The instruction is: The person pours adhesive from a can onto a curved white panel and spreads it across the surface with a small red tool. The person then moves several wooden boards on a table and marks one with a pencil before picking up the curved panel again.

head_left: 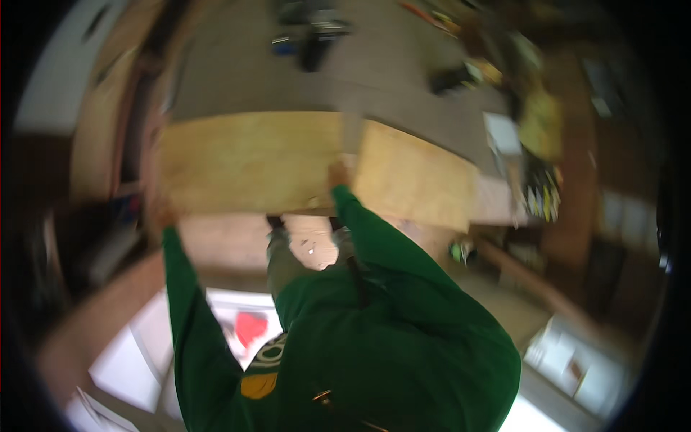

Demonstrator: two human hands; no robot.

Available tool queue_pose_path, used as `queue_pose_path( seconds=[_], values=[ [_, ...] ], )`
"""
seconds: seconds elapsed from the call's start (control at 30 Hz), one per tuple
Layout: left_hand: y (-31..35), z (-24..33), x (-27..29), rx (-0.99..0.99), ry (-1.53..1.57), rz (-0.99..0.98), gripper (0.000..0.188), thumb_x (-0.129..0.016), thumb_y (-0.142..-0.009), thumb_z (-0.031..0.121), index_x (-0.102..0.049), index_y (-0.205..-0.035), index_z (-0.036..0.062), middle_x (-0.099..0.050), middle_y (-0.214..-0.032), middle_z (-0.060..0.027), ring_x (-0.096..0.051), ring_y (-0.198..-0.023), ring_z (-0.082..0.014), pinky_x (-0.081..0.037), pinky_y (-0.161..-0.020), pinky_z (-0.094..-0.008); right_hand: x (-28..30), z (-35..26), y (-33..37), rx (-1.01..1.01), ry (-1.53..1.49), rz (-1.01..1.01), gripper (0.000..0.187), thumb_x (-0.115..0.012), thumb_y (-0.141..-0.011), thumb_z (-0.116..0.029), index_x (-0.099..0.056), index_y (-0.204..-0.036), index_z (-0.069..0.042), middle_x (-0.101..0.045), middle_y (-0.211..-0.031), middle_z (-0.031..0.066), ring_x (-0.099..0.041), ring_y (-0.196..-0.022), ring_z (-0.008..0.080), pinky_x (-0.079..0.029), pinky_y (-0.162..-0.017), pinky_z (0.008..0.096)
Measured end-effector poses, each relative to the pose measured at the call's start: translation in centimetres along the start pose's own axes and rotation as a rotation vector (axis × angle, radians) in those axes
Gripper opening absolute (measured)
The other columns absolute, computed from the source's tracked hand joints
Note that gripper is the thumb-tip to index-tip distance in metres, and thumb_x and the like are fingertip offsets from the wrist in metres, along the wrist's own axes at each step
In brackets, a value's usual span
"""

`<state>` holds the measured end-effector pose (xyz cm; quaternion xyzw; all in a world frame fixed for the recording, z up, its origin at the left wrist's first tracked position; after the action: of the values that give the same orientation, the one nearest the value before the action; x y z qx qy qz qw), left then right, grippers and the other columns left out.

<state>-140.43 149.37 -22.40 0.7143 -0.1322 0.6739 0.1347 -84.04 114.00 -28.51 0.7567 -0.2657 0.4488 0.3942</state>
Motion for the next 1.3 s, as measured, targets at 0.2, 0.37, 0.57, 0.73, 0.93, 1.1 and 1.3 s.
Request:
queue_pose_path(
  seconds=[0.2, 0.37, 0.57, 0.73, 0.93, 1.1, 1.3],
  values=[
    [-10.5, 0.5, -1.6, -0.172, -0.038, -0.216, 0.033, -0.047, -0.096, 0.026, -0.06, -0.122, 0.0102, -0.063, -0.108, -0.0148, -0.062, -0.098, -0.0297, -0.051, -0.085, -0.037, 4.3, -1.7, 3.6, -0.616, -0.414, -0.01, 0.072, -0.051, -0.089, -0.052, -0.029, -0.148, -0.016, -0.025, -0.153, 0.0118, -0.024, -0.141, 0.0332, -0.023, -0.108, 0.0608],
    [-11.7, 1.5, -1.3, -0.061, -0.038, -0.258, 0.037, -0.051, -0.093, 0.033, -0.061, -0.12, 0.0097, -0.065, -0.1, -0.015, -0.064, -0.09, -0.0299, -0.053, -0.077, -0.0378, 10.3, -4.5, 5.6, -0.672, -0.536, -0.114, 0.063, -0.048, -0.089, -0.053, -0.044, -0.139, -0.015, -0.033, -0.148, 0.0111, -0.03, -0.138, 0.0313, -0.026, -0.107, 0.0583],
    [-13.0, 5.4, -2.9, -0.525, -0.372, -0.223, 0.047, -0.051, -0.091, 0.04, -0.056, -0.126, 0.0087, -0.064, -0.107, -0.0157, -0.064, -0.09, -0.0303, -0.053, -0.074, -0.0394, 9.9, -4.2, 5.1, -0.774, -0.558, -0.123, 0.061, -0.046, -0.088, -0.054, -0.05, -0.134, -0.014, -0.037, -0.146, 0.0109, -0.032, -0.136, 0.031, -0.027, -0.107, 0.057],
    [-14.2, 3.0, -1.8, -0.247, -0.226, -0.209, 0.047, -0.051, -0.092, 0.039, -0.054, -0.128, 0.0084, -0.061, -0.112, -0.0156, -0.062, -0.094, -0.03, -0.052, -0.077, -0.0395, 9.8, -5.0, 7.7, -0.823, -0.586, -0.105, 0.061, -0.045, -0.087, -0.055, -0.053, -0.131, -0.013, -0.041, -0.142, 0.0108, -0.034, -0.134, 0.0319, -0.029, -0.106, 0.0565],
    [-13.6, -0.4, -0.8, -0.038, -0.028, -0.217, 0.048, -0.051, -0.093, 0.037, -0.051, -0.13, 0.0081, -0.058, -0.117, -0.0154, -0.059, -0.099, -0.0297, -0.051, -0.08, -0.0398, 8.5, -4.9, 8.2, -0.767, -0.565, 0.04, 0.055, -0.05, -0.087, -0.053, -0.06, -0.12, -0.01, -0.045, -0.137, 0.0183, -0.038, -0.129, 0.0419, -0.034, -0.104, 0.0543],
    [-10.6, -2.2, -0.1, 0.202, 0.449, -0.206, 0.048, -0.052, -0.093, 0.036, -0.049, -0.132, 0.0078, -0.055, -0.122, -0.0153, -0.057, -0.104, -0.0294, -0.05, -0.083, -0.0399, 9.9, -5.1, 6.4, -0.502, -0.425, -0.054, 0.055, -0.05, -0.086, -0.051, -0.058, -0.123, -0.011, -0.04, -0.141, 0.0173, -0.039, -0.128, 0.0387, -0.035, -0.105, 0.051],
    [-6.2, -0.2, 0.0, 0.469, 1.263, -0.213, 0.049, -0.052, -0.094, 0.034, -0.046, -0.135, 0.0075, -0.052, -0.127, -0.0151, -0.054, -0.109, -0.029, -0.048, -0.086, -0.0402, 18.2, -1.4, 9.8, -0.395, -0.542, 0.239, 0.053, -0.047, -0.09, -0.052, -0.064, -0.11, -0.006, -0.059, -0.118, 0.0203, -0.053, -0.114, 0.0396, -0.043, -0.096, 0.0476]
  ],
)
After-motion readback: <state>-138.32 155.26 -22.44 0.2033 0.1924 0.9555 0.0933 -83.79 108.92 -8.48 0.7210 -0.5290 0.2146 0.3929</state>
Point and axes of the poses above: each hand's wrist, its own y-axis away from the middle knuckle, its own x-axis out of the back of the hand, z = x × y, the point moved 8 cm from there along -y, towards the middle knuckle
